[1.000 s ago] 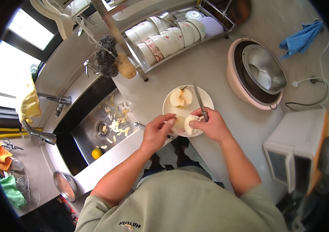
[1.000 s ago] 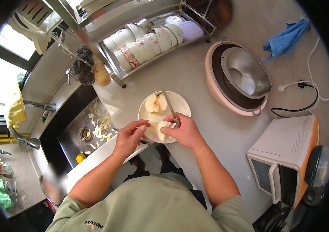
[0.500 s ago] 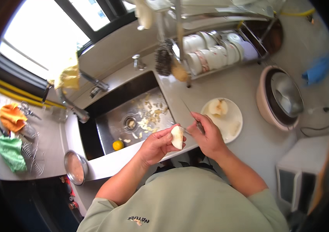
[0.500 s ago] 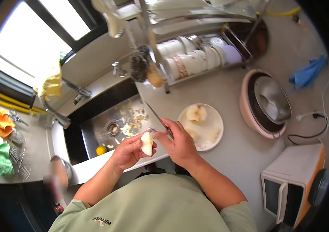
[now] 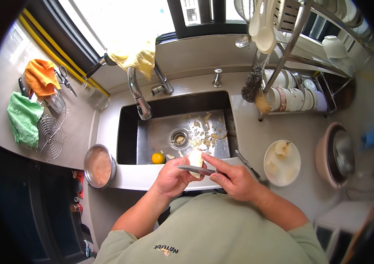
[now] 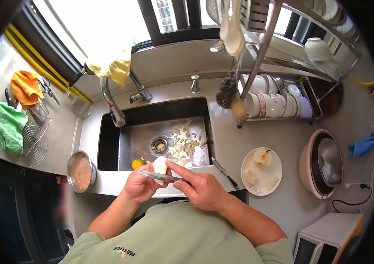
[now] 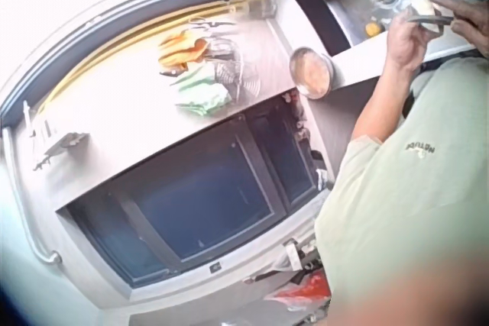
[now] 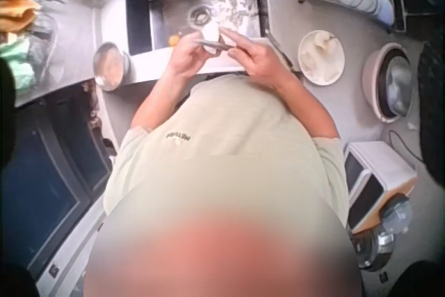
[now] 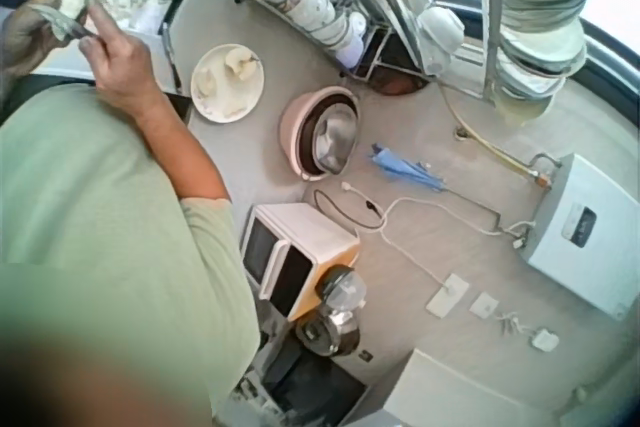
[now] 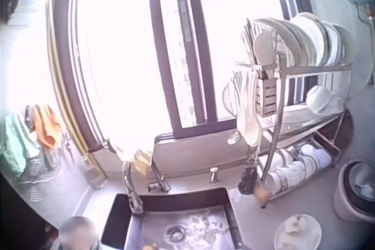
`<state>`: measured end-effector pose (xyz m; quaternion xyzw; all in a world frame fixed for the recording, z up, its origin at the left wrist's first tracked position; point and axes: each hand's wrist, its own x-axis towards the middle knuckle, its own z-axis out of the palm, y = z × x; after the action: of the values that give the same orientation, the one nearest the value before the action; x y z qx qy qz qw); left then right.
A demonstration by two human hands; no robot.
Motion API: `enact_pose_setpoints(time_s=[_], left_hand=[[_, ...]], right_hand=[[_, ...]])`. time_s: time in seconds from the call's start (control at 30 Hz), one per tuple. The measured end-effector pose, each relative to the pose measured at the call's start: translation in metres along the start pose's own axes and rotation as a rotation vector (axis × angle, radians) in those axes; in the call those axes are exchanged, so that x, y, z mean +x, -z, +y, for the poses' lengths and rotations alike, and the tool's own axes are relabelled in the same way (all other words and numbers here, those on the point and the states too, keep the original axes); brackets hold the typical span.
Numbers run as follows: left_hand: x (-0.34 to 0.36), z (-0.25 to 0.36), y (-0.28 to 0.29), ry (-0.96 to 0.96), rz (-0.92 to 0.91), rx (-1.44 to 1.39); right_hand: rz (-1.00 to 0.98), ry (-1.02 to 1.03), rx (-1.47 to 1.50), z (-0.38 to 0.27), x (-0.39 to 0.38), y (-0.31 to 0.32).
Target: The person retrieves a peeler and a plate, then washes and peels an apple over the sink. After peeling, the person cuts the apple into slices and places them on the plate.
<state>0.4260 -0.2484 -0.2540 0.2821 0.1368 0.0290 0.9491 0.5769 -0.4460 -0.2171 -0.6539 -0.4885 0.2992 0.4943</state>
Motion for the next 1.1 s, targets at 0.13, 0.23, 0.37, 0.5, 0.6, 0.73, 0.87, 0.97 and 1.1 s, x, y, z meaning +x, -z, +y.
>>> enact_pose_setpoints(time_s=[0.13, 0.23, 0.37, 0.5, 0.6, 0.73, 0.87, 0.97, 1.1], left_hand=[[-0.013, 0.01, 0.013, 0.005, -0.022, 0.025], [-0.018, 0.013, 0.023, -0.011, -0.055, 0.056], [-0.018, 0.007, 0.027, -0.047, -0.078, 0.063], [-0.015, 0.004, 0.034, -0.053, -0.114, 0.047], [-0.012, 0.007, 0.035, -0.048, -0.1, 0.056], [-0.003, 0.01, 0.047, -0.031, -0.022, 0.072], [-0.003, 0.003, 0.076, -0.038, -0.032, 0.037], [-0.003, 0.01, 0.078, -0.058, 0.07, 0.024], [-0.002, 0.021, 0.084, -0.023, 0.15, 0.242]], right_hand=[[0.03, 0.109, 0.017, 0.005, 0.015, -0.018], [0.057, 0.129, 0.037, 0.003, 0.021, -0.027], [0.233, 0.255, 0.034, 0.016, 0.026, -0.048], [0.18, 0.151, -0.092, 0.012, 0.021, -0.043], [0.161, 0.06, -0.211, 0.0, 0.021, -0.042], [0.293, 0.123, 0.143, 0.039, 0.037, -0.067], [0.036, -0.325, 0.631, 0.044, 0.063, -0.052], [0.041, -0.499, 0.667, 0.07, 0.08, -0.054], [0.173, -0.506, 0.324, 0.11, 0.07, -0.059]])
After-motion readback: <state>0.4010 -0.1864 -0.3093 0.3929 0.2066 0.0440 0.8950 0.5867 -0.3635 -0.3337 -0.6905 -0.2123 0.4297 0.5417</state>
